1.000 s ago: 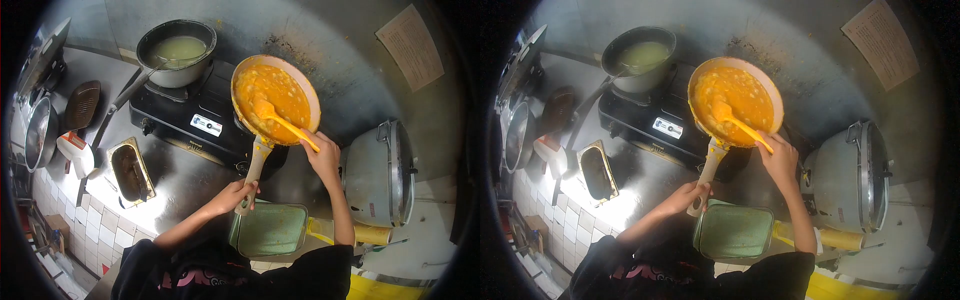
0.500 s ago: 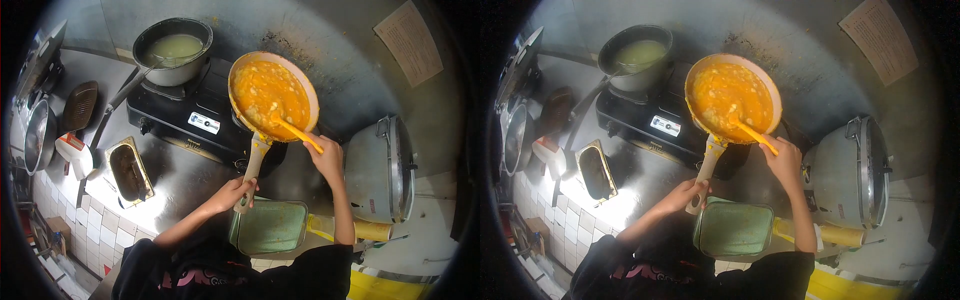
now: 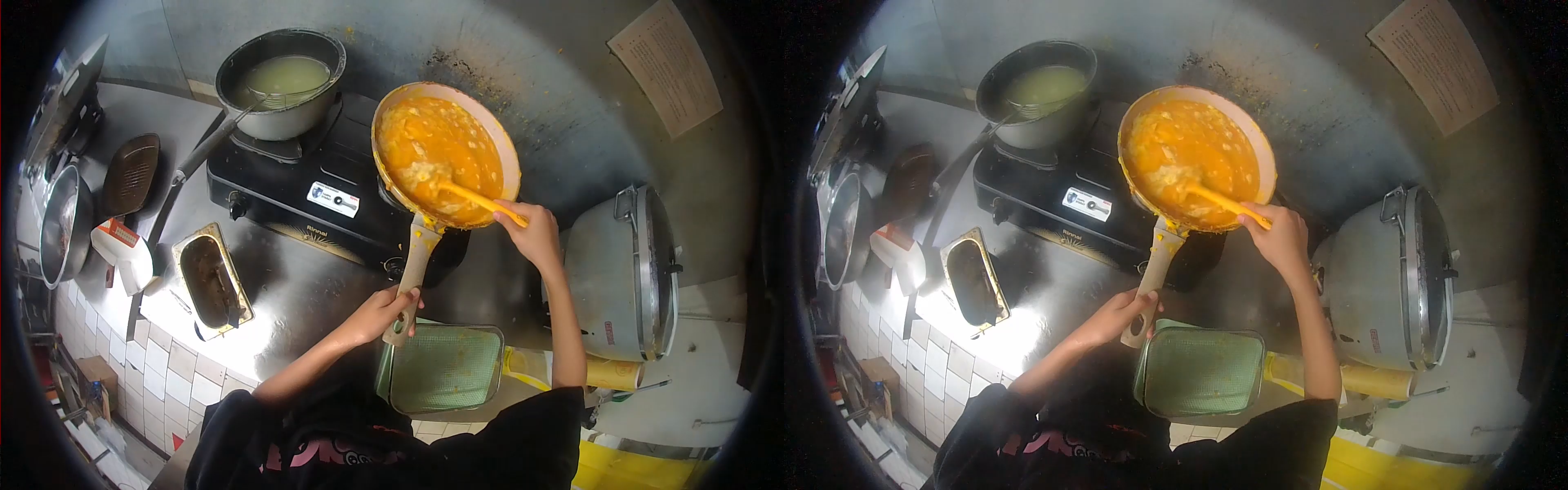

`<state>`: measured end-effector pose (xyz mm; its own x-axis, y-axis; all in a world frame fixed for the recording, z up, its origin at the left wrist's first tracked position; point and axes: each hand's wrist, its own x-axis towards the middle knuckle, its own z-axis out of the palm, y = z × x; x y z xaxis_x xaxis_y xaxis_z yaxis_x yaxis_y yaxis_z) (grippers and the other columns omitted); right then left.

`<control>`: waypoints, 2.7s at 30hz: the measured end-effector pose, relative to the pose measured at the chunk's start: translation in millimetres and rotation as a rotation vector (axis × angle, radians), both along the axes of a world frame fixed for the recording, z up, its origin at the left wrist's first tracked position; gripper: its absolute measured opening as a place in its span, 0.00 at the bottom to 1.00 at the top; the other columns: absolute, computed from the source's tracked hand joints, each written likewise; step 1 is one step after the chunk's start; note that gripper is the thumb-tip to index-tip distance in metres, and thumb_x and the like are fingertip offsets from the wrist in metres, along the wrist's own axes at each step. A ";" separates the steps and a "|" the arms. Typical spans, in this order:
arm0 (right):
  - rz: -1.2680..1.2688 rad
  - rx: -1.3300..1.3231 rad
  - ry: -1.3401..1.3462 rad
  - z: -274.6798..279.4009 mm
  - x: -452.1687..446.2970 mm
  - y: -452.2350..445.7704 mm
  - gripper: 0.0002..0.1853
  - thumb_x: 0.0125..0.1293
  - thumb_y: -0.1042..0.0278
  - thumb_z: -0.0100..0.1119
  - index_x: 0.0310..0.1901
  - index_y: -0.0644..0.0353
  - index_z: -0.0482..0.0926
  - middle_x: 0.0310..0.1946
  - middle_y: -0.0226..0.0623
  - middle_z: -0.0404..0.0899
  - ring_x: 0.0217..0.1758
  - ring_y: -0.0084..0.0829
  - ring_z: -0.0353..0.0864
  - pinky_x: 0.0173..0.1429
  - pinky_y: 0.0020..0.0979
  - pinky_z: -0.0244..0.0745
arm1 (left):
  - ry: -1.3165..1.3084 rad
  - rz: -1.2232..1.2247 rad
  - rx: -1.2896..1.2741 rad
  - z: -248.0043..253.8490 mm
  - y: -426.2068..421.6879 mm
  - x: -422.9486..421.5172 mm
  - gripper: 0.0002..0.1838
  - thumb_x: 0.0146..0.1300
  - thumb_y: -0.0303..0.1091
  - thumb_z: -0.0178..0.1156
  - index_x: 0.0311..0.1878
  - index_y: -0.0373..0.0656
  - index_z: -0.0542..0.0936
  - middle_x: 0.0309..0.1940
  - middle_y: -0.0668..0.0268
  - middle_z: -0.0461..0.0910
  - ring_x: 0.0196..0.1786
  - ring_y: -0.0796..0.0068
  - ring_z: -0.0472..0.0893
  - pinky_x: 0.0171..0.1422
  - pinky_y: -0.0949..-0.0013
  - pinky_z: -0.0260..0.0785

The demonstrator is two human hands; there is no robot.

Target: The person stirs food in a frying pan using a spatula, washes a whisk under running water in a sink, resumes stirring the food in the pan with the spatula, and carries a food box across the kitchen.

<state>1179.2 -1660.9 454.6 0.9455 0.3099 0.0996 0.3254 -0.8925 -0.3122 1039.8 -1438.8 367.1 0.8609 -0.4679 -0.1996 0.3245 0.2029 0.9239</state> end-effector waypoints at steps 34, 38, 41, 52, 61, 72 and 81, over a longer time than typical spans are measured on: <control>0.024 0.135 0.007 -21.7 46.3 22.9 0.14 0.51 0.57 0.60 0.39 0.52 0.80 0.35 0.42 0.78 0.38 0.37 0.78 0.43 0.29 0.71 | -0.007 0.004 0.033 3.4 1.7 -0.3 0.23 0.65 0.49 0.38 0.42 0.38 0.73 0.25 0.65 0.77 0.29 0.77 0.77 0.37 0.76 0.68; 0.002 0.178 -0.066 -9.0 49.0 25.8 0.15 0.52 0.58 0.60 0.39 0.56 0.79 0.36 0.43 0.78 0.40 0.35 0.78 0.44 0.27 0.70 | 0.000 0.025 0.021 1.6 1.7 -1.6 0.23 0.65 0.49 0.38 0.42 0.38 0.73 0.25 0.64 0.78 0.29 0.76 0.77 0.38 0.76 0.69; 0.020 0.203 -0.099 17.1 45.3 23.3 0.15 0.52 0.59 0.60 0.39 0.58 0.79 0.36 0.43 0.78 0.40 0.36 0.78 0.43 0.27 0.70 | -0.010 0.016 0.029 1.5 1.7 -1.1 0.24 0.65 0.49 0.37 0.42 0.38 0.73 0.25 0.64 0.78 0.29 0.76 0.77 0.37 0.75 0.69; 0.162 -0.305 0.449 158.8 26.6 16.6 0.08 0.60 0.67 0.50 0.40 0.57 0.73 0.18 0.29 0.68 0.17 0.19 0.61 0.23 0.23 0.59 | -0.050 0.038 0.023 -0.5 1.0 -1.4 0.23 0.65 0.48 0.37 0.40 0.38 0.75 0.23 0.65 0.78 0.27 0.77 0.76 0.34 0.76 0.68; 0.180 -0.498 0.773 162.0 47.2 23.9 0.09 0.60 0.66 0.51 0.39 0.58 0.75 0.10 0.23 0.59 0.11 0.14 0.56 0.15 0.20 0.52 | -0.021 0.010 0.042 3.9 1.4 -0.3 0.22 0.65 0.47 0.37 0.41 0.38 0.74 0.24 0.66 0.77 0.28 0.77 0.76 0.35 0.76 0.66; 0.242 -0.321 0.185 55.3 33.7 13.5 0.11 0.50 0.67 0.58 0.35 0.64 0.78 0.27 0.49 0.77 0.30 0.39 0.77 0.37 0.33 0.69 | 0.032 -0.032 0.008 1.3 2.2 1.1 0.22 0.65 0.47 0.38 0.43 0.36 0.73 0.25 0.63 0.78 0.32 0.74 0.78 0.41 0.74 0.68; 0.230 -0.158 0.061 19.4 89.6 14.6 0.12 0.52 0.63 0.58 0.36 0.61 0.79 0.27 0.47 0.78 0.30 0.41 0.78 0.37 0.33 0.70 | 0.051 -0.040 0.026 1.6 2.8 1.5 0.22 0.65 0.47 0.37 0.45 0.37 0.72 0.25 0.63 0.77 0.31 0.75 0.78 0.38 0.76 0.68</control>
